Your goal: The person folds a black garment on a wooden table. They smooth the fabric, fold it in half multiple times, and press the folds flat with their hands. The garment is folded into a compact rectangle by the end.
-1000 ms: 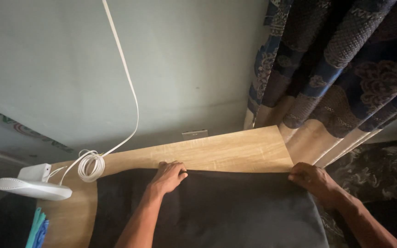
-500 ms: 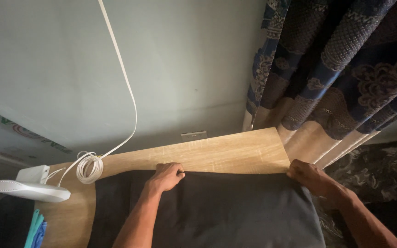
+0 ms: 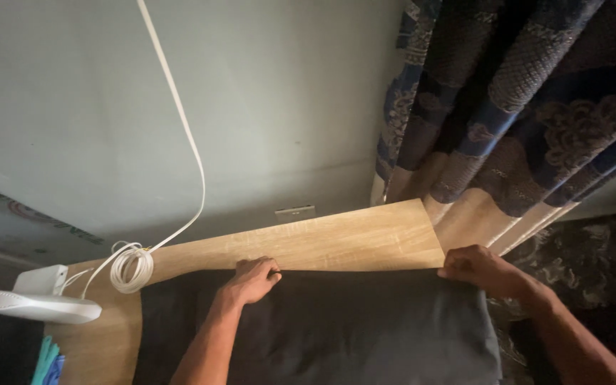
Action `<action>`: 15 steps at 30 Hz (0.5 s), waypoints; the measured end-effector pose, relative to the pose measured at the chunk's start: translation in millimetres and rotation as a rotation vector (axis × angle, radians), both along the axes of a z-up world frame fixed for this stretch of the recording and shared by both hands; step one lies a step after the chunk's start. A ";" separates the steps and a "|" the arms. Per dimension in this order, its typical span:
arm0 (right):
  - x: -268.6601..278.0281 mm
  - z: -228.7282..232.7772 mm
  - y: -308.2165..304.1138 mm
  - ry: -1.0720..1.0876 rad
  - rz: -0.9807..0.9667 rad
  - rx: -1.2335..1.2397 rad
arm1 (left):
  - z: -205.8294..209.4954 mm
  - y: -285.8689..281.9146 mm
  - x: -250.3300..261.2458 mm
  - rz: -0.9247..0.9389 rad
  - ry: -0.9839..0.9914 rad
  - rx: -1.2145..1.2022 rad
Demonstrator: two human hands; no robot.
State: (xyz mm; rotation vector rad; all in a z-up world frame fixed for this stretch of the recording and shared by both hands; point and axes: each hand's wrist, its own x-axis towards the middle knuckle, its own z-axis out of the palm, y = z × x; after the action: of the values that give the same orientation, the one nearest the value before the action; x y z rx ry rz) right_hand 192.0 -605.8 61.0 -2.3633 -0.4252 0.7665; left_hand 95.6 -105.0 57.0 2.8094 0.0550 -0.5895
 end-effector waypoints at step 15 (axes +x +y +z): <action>-22.8 -15.0 -15.2 -0.147 -0.213 0.007 | -24.9 14.8 -5.0 -0.050 -0.250 0.007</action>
State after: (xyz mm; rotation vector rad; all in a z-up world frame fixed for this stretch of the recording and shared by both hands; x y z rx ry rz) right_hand 169.2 -621.0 45.9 -2.4182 -0.2308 0.4947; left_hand 90.6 -90.2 32.1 2.8745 -0.0616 -0.2453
